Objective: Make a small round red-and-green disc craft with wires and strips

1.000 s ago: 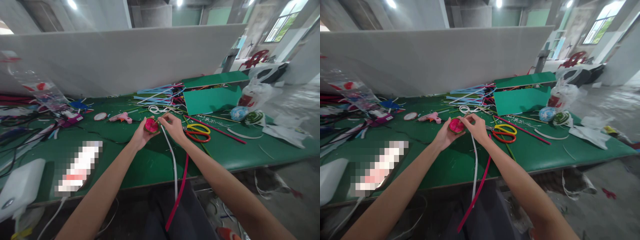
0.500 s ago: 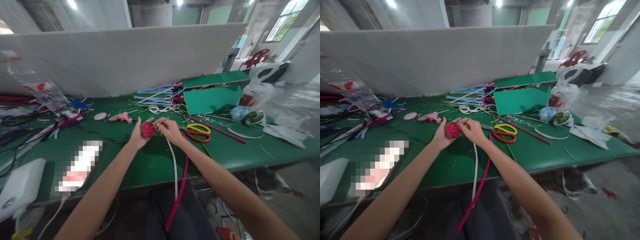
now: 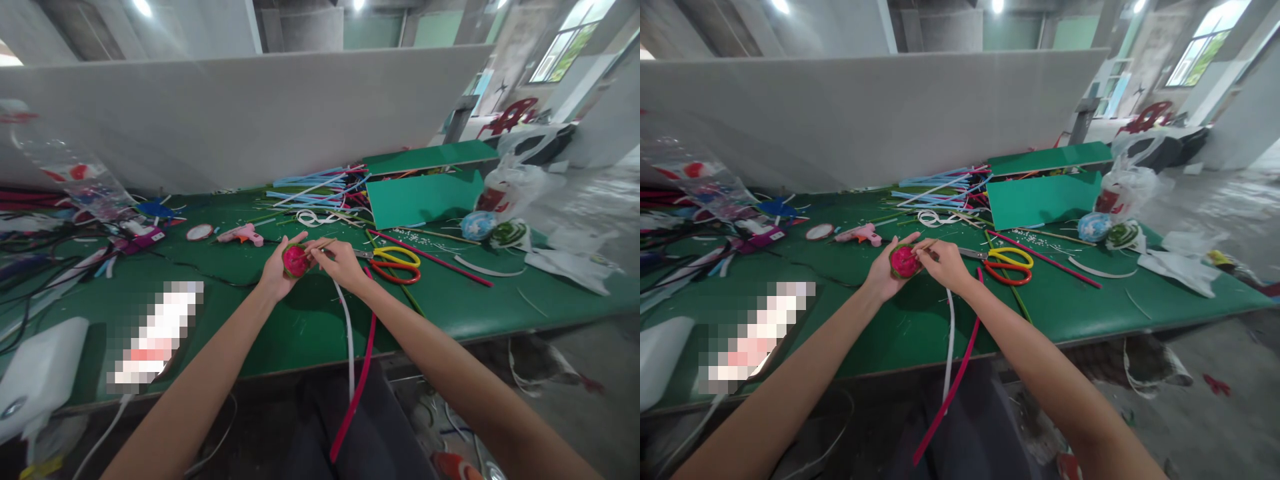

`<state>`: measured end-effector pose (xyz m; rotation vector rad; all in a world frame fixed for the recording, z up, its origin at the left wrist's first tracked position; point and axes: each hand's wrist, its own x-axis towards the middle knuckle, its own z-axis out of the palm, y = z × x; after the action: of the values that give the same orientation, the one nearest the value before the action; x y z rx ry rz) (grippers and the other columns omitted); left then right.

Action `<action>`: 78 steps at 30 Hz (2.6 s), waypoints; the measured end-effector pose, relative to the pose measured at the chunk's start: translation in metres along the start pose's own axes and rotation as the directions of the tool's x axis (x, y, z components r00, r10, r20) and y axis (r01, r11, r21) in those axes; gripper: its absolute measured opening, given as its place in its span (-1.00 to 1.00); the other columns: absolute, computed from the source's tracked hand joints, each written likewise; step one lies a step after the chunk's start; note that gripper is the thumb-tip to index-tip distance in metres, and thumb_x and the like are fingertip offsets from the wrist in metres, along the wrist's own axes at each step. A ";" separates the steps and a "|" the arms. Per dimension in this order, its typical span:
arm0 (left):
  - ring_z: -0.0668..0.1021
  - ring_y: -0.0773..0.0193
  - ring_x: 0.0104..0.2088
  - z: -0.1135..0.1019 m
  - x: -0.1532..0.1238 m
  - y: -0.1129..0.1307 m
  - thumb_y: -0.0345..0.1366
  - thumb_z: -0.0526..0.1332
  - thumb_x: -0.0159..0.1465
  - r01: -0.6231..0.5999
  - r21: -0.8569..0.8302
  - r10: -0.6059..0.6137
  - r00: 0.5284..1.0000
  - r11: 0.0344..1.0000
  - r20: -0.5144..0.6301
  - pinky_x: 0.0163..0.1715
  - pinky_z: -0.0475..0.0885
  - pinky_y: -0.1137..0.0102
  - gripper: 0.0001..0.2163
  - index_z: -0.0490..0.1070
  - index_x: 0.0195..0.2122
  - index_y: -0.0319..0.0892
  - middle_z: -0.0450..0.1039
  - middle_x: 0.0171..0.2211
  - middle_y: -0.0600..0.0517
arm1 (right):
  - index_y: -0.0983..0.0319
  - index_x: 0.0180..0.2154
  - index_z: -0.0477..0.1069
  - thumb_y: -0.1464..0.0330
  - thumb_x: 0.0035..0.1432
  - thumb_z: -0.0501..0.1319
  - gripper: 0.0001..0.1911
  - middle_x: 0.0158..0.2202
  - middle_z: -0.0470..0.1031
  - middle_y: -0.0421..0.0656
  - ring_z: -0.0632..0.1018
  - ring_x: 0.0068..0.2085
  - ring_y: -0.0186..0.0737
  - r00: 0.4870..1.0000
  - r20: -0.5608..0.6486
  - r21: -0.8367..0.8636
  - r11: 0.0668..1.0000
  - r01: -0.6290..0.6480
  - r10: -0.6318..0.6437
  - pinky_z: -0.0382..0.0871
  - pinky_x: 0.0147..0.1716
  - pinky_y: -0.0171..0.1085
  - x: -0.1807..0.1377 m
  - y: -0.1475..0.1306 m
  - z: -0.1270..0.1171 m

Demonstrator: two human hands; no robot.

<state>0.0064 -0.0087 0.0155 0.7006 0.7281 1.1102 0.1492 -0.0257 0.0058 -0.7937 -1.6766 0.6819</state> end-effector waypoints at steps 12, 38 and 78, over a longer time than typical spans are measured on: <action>0.58 0.18 -0.22 -0.006 0.003 0.002 -0.15 -0.09 0.35 -0.025 -0.033 0.026 0.999 0.999 0.042 -0.16 0.48 0.25 -0.61 0.40 0.01 -0.22 0.54 -0.17 -0.11 | 0.22 -0.37 0.49 0.33 0.15 0.10 -0.80 -0.30 0.54 -0.09 0.55 -0.27 -0.17 1.000 -0.002 0.007 1.000 0.005 -0.005 0.43 -0.38 -0.26 0.000 -0.003 0.000; 0.55 0.12 -0.12 0.002 -0.010 0.006 -0.09 -0.14 0.35 0.031 -0.106 -0.020 0.994 0.994 0.103 -0.11 0.46 0.18 -0.55 0.33 0.08 -0.23 0.48 -0.04 -0.16 | 0.21 -0.37 0.53 0.29 0.13 0.10 -0.75 -0.31 0.51 -0.15 0.44 -0.47 -0.34 0.996 0.080 0.216 0.975 -0.047 0.031 0.38 -0.47 -0.32 0.000 -0.002 -0.003; 0.39 0.53 -0.58 -0.015 0.010 -0.006 -0.24 0.41 -0.01 -0.364 0.071 0.359 0.930 0.929 0.076 -0.49 0.37 0.53 -0.80 0.46 -0.47 -0.25 0.44 -0.45 0.08 | 0.29 -0.47 0.47 0.23 -0.13 0.29 -0.76 -0.62 0.36 -0.28 0.36 -0.63 -0.48 0.772 -0.173 0.650 0.660 -0.377 0.612 0.09 -0.66 -0.43 0.014 0.024 -0.015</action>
<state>-0.0001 0.0016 0.0006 0.9636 0.6080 1.3928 0.1652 0.0001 -0.0010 -0.8707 -0.7817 1.2749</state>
